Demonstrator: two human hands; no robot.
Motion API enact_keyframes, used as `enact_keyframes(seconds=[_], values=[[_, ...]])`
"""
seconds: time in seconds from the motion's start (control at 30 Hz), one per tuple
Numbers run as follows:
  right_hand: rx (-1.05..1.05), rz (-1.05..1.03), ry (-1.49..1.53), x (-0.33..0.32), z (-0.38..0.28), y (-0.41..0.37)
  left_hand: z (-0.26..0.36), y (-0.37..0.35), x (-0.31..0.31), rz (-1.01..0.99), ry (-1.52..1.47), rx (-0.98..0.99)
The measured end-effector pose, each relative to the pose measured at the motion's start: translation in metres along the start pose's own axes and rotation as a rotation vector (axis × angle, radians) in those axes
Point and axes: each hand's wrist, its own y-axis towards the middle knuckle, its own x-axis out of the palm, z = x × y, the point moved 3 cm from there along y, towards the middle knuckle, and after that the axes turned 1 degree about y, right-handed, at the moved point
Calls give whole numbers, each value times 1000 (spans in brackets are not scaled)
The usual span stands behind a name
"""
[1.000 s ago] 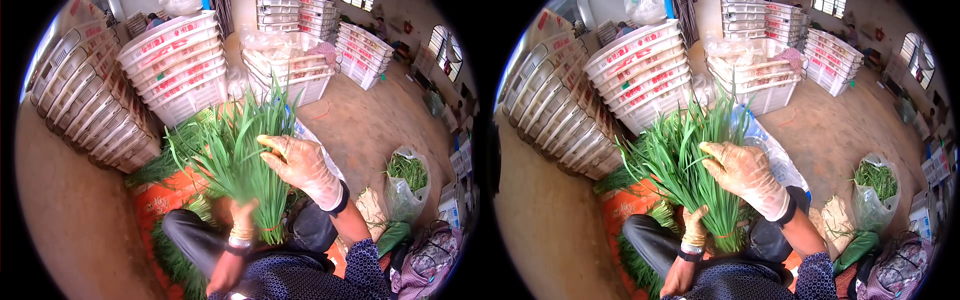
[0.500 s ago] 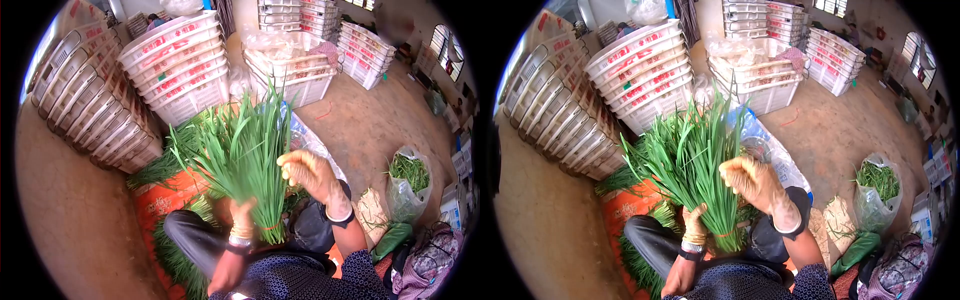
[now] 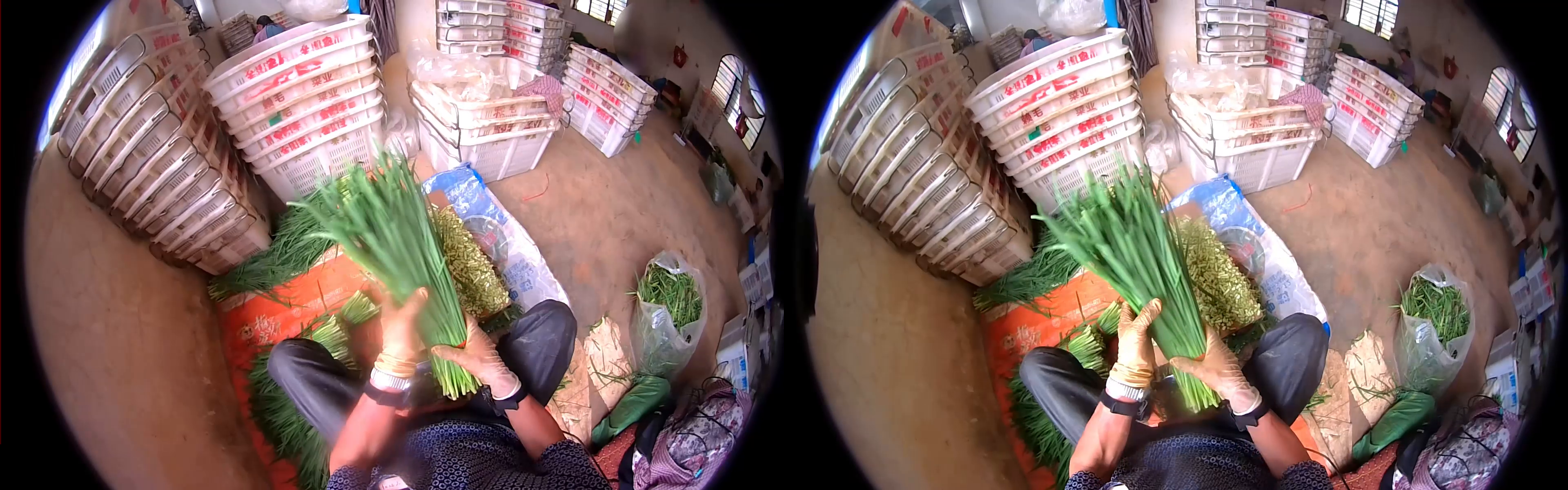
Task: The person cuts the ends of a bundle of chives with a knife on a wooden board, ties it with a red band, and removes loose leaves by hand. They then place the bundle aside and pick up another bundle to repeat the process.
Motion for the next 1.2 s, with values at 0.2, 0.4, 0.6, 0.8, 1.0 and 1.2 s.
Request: enact_keyframes(seconds=[0.2, 0.4, 0.6, 0.8, 1.0, 1.2], values=[[207, -182, 658, -26, -13, -9, 42, -14, -42, -236, 187, 164], [383, -124, 887, -35, 4, -27, 9, -47, -103, -419, 475, -251], [244, -248, 721, -32, 7, -17, -44, -19, -93, -529, 253, -290], [236, -341, 569, -26, -32, -22, -11, -1, -27, -344, -84, -208], [16, -272, 282, -30, -52, 11, -31, 23, -26, -167, -118, -89], [16, -1, 359, -9, -34, 19, -30, 12, -18, -85, 19, 179]])
